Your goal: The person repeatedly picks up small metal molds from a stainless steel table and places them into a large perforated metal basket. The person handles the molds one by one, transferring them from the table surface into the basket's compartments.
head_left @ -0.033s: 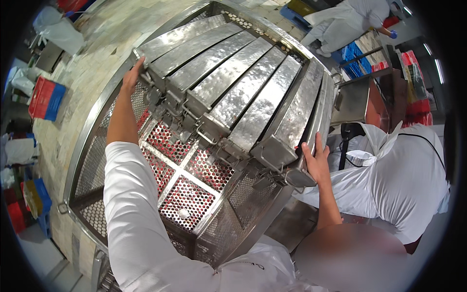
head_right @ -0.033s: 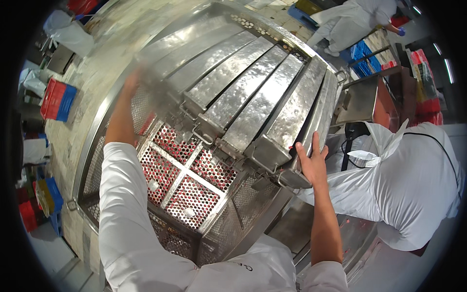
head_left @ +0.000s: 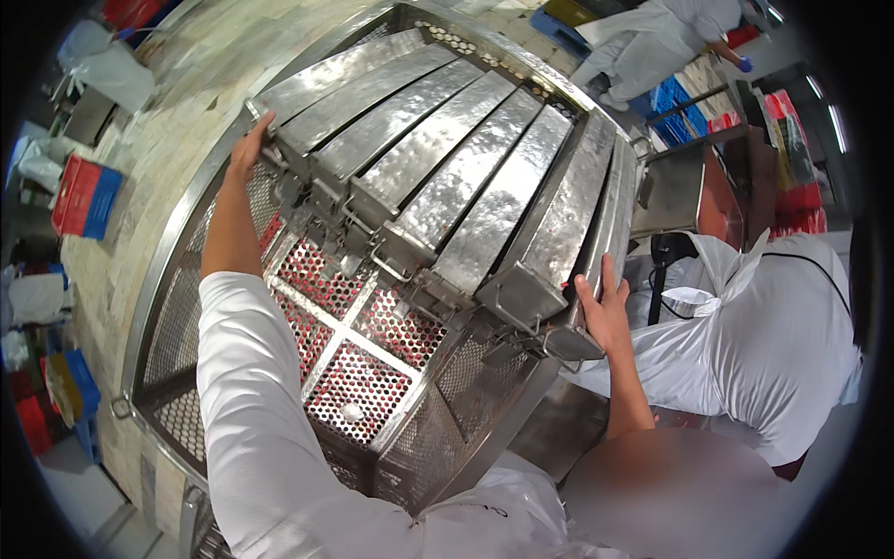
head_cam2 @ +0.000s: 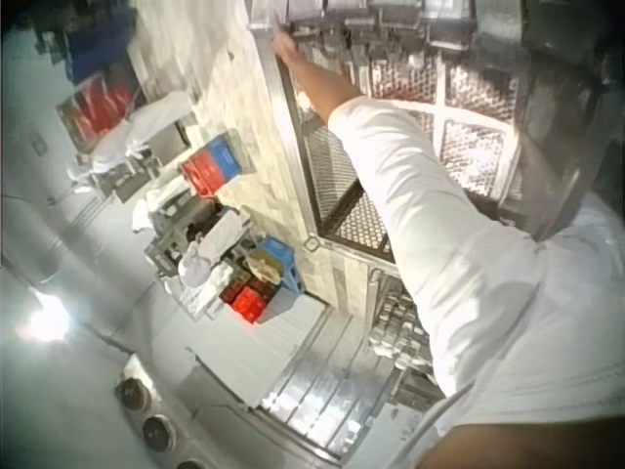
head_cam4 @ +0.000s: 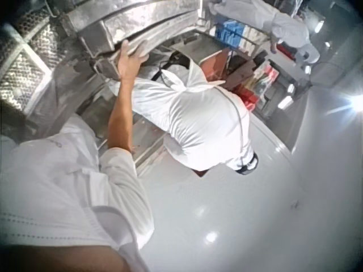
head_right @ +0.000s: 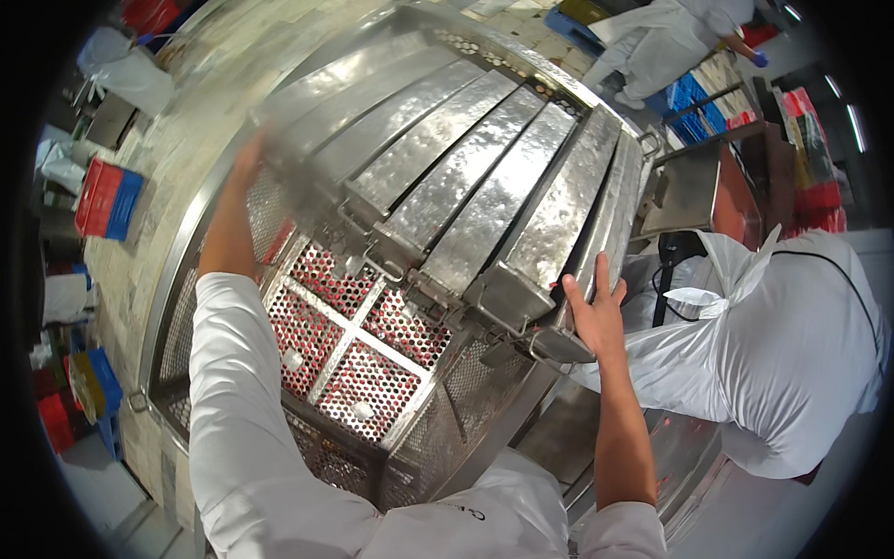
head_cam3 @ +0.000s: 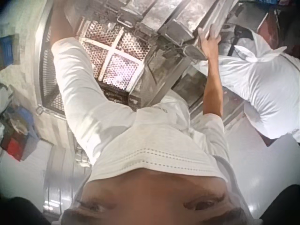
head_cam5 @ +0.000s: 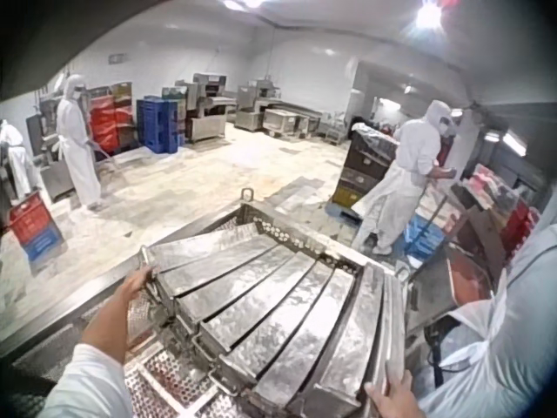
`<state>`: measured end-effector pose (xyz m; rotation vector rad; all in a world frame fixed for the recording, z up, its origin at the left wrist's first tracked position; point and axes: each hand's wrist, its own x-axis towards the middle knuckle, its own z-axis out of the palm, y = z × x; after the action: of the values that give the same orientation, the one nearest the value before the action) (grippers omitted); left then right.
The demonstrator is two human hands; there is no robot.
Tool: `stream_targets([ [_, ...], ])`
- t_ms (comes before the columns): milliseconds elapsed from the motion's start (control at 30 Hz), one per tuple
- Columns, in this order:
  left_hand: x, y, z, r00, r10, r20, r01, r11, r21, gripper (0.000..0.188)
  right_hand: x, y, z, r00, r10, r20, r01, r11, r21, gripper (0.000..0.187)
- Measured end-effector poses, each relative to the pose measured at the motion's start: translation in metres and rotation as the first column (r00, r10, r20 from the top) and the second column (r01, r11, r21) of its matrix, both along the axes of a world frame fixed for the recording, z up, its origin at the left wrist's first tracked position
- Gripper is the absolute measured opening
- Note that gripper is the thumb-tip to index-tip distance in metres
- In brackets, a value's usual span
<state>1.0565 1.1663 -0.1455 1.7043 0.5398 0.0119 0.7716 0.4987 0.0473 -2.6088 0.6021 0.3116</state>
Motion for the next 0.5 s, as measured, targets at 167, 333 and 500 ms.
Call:
stream_targets([
  [167,0.009,0.013,-0.007,1.0,0.005,-0.013,-0.008,0.967,-0.256,0.064,0.008,0.006,0.006,1.0,0.002,-0.002,-0.002,1.0,0.015,0.093],
  [333,0.006,-0.003,0.049,0.99,-0.077,0.116,0.069,0.995,0.073,0.054,0.001,0.0,-0.001,1.0,-0.006,0.022,0.005,1.0,0.029,0.091],
  [500,-0.046,0.006,0.049,0.898,-0.349,0.267,0.078,0.724,0.686,0.093,0.0,-0.001,-0.005,0.999,0.013,0.041,-0.013,1.0,-0.002,0.093],
])
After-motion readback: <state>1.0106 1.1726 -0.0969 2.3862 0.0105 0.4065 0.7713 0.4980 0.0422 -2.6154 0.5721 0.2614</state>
